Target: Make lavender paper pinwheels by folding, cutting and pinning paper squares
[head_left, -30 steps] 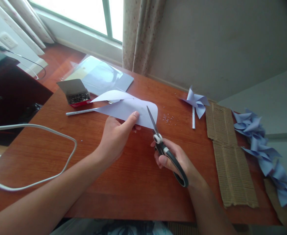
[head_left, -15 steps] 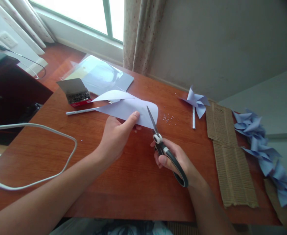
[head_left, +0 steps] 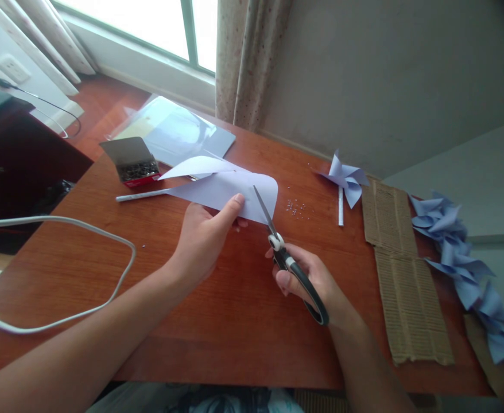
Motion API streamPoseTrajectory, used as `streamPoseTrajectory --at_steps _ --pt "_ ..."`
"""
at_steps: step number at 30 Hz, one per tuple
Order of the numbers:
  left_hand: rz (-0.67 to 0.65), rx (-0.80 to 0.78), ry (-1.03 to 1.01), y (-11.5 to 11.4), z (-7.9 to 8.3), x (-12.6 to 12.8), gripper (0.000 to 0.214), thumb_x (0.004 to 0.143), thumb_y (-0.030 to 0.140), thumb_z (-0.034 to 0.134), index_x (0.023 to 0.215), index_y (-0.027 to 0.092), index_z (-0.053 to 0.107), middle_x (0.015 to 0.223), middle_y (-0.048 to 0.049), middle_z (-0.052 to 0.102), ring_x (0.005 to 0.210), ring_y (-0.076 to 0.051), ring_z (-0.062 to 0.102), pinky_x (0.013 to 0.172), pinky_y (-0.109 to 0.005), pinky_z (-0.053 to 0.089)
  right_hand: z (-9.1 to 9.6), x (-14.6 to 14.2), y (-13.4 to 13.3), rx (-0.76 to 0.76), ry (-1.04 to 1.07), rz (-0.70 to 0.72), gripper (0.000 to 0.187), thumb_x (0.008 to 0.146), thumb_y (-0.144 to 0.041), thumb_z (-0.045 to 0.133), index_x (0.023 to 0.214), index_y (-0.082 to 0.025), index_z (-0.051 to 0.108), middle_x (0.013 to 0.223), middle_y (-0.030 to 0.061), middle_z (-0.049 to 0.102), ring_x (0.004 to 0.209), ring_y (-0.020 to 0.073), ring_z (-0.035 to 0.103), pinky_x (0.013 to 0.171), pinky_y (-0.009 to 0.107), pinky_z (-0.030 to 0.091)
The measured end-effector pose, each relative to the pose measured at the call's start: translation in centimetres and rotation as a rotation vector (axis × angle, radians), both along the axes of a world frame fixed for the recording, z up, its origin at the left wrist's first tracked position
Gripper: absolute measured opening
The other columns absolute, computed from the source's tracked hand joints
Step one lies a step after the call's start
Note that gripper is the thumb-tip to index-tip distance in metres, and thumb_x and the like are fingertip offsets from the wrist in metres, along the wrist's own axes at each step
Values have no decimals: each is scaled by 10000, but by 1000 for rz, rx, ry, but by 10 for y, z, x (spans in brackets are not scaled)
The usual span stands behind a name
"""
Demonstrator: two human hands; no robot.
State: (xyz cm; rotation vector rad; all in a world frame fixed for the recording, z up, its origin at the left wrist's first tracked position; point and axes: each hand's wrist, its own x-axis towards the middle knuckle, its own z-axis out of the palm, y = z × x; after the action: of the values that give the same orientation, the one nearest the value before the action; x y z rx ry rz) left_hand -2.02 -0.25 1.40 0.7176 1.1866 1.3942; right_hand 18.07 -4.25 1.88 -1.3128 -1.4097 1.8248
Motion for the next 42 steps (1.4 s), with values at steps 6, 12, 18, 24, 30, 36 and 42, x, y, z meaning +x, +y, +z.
streamPoseTrajectory --at_steps 6,12,18,24,30,36,42 --pt "12 2 12 0 -1 -1 188 824 299 756 764 141 672 679 3 651 595 -110 571 573 -222 461 -1 0 0 3 -11 3 508 803 -561 760 1101 -170 632 679 -37 527 574 106 455 563 255 374" --pt "9 12 22 -1 -1 -1 188 831 295 754 763 141 670 686 5 642 610 -108 562 585 -220 454 -2 2 0 -17 14 13 526 800 -559 766 1126 -171 627 691 -31 536 586 109 454 562 253 371" --pt "11 21 15 -1 1 0 187 826 285 755 742 147 660 672 7 637 601 -110 564 580 -223 457 -4 3 -1 -24 41 7 521 804 -554 765 1128 -171 626 700 -28 531 594 111 456 557 249 353" --pt "22 9 13 0 1 -1 224 791 346 783 753 157 671 669 6 642 596 -122 570 562 -227 469 -1 3 0 -12 55 14 562 789 -589 759 1134 -169 619 702 -19 540 598 116 443 564 257 347" --pt "13 10 10 -1 1 0 227 791 351 787 752 157 676 677 3 644 609 -122 571 567 -223 473 3 2 2 13 104 30 554 806 -575 748 1134 -155 598 720 -9 537 612 117 436 566 251 327" --pt "43 6 7 -1 -1 1 243 775 359 799 737 148 684 674 -4 651 598 -120 567 556 -218 465 4 4 2 29 143 49 557 829 -558 731 1180 -153 578 740 -4 543 630 118 426 580 251 329" --pt "43 9 29 -1 -3 0 254 790 367 785 731 143 681 671 -10 642 590 -119 559 546 -220 466 4 3 2 26 126 39 558 833 -565 725 1176 -147 588 742 -3 534 634 117 426 586 252 327"
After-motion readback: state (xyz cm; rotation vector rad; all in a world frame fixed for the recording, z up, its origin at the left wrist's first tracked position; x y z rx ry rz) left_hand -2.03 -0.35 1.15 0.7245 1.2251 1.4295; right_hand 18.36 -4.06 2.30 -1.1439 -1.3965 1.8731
